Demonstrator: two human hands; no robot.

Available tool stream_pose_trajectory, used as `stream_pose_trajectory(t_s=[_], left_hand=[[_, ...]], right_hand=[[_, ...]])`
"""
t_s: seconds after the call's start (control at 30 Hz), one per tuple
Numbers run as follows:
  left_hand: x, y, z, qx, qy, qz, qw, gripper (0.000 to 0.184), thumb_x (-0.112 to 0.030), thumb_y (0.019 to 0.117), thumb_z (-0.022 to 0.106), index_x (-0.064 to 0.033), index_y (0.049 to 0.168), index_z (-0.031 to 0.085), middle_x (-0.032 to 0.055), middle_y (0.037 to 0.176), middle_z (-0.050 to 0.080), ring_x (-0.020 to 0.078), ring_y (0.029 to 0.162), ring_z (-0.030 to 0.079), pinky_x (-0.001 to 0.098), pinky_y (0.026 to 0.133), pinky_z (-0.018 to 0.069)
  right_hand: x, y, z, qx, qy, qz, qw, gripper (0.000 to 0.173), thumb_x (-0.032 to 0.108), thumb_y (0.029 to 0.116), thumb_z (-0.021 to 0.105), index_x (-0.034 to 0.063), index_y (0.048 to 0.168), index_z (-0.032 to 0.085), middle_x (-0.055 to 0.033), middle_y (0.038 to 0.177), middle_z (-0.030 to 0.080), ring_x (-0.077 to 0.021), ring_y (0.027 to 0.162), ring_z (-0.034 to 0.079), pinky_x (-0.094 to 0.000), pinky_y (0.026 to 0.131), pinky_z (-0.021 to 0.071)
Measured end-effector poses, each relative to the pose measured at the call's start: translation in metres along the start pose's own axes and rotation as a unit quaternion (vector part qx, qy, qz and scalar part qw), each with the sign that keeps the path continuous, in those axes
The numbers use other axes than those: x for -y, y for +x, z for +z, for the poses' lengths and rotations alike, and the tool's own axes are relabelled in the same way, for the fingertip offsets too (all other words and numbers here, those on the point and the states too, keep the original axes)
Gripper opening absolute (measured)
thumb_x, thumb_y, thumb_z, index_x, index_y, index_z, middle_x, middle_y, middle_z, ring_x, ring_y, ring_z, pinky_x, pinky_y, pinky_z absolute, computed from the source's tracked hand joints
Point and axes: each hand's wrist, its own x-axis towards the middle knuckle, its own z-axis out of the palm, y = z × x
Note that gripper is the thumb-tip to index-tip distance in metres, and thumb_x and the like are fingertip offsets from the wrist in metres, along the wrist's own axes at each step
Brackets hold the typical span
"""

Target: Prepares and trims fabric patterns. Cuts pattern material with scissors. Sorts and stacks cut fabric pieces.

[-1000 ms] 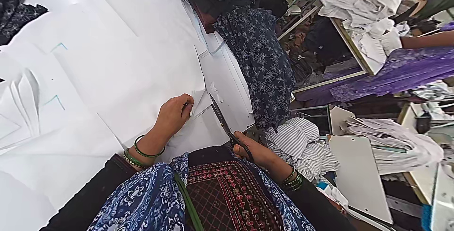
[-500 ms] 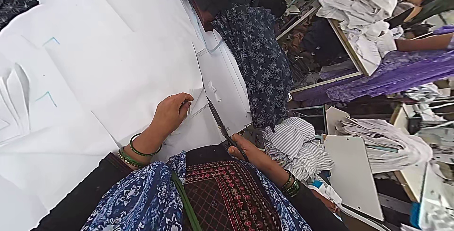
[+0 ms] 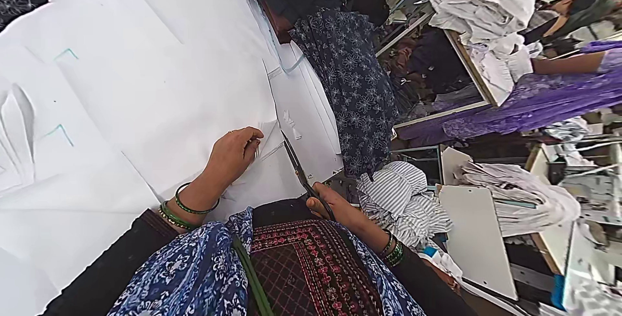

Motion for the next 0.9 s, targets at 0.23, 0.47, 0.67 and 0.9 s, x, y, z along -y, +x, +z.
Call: stream_pose_trajectory(t_s=[0.23, 0.47, 0.67, 0.9], left_hand=[[0.002, 0.0, 0.001, 0.003, 0.001, 0.001, 1.0, 0.018, -0.005, 0.0987, 0.057, 0.0022, 0.107, 0.071, 0.0173, 0.091, 0.072, 0.0341, 0.084, 0.07, 0.0547, 0.078, 0.0534], [0.001, 0.0, 0.001, -0.002, -0.003, -0.001, 1.0, 0.017, -0.004, 0.0975, 0.058, 0.0025, 0.106, 0.071, 0.0176, 0.089, 0.071, 0.0343, 0.082, 0.069, 0.0548, 0.077, 0.0534], [0.001, -0.001, 0.0, -0.007, -0.004, -0.001, 1.0, 0.018, -0.006, 0.0984, 0.056, 0.0021, 0.107, 0.07, 0.0171, 0.088, 0.071, 0.0344, 0.081, 0.069, 0.0547, 0.075, 0.0532], [0.001, 0.0, 0.001, -0.013, 0.005, -0.006, 1.0, 0.017, -0.007, 0.0984, 0.056, 0.0025, 0.108, 0.067, 0.0156, 0.083, 0.068, 0.0323, 0.076, 0.067, 0.0528, 0.072, 0.0528]], right_hand=[[0.006, 0.003, -0.002, 0.018, 0.032, 0.027, 0.999, 0.071, 0.075, 0.0819, 0.063, 0.0112, 0.105, 0.043, 0.0106, 0.068, 0.047, 0.0027, 0.055, 0.045, -0.015, 0.055, 0.0414], [0.004, 0.006, 0.001, -0.006, 0.002, -0.005, 1.0, 0.047, 0.055, 0.0966, 0.058, 0.0094, 0.098, 0.046, 0.0098, 0.067, 0.046, 0.0024, 0.055, 0.045, -0.0152, 0.057, 0.0405], [-0.007, 0.002, 0.004, -0.034, 0.101, -0.041, 0.993, 0.075, 0.08, 0.0792, 0.063, 0.0119, 0.103, 0.042, 0.0125, 0.065, 0.049, 0.0039, 0.054, 0.049, -0.0134, 0.057, 0.044], [-0.009, -0.008, -0.009, 0.043, 0.037, -0.038, 0.998, 0.098, 0.099, 0.0611, 0.053, 0.0133, 0.108, 0.047, 0.0108, 0.077, 0.051, 0.0037, 0.067, 0.051, -0.0154, 0.065, 0.0454]])
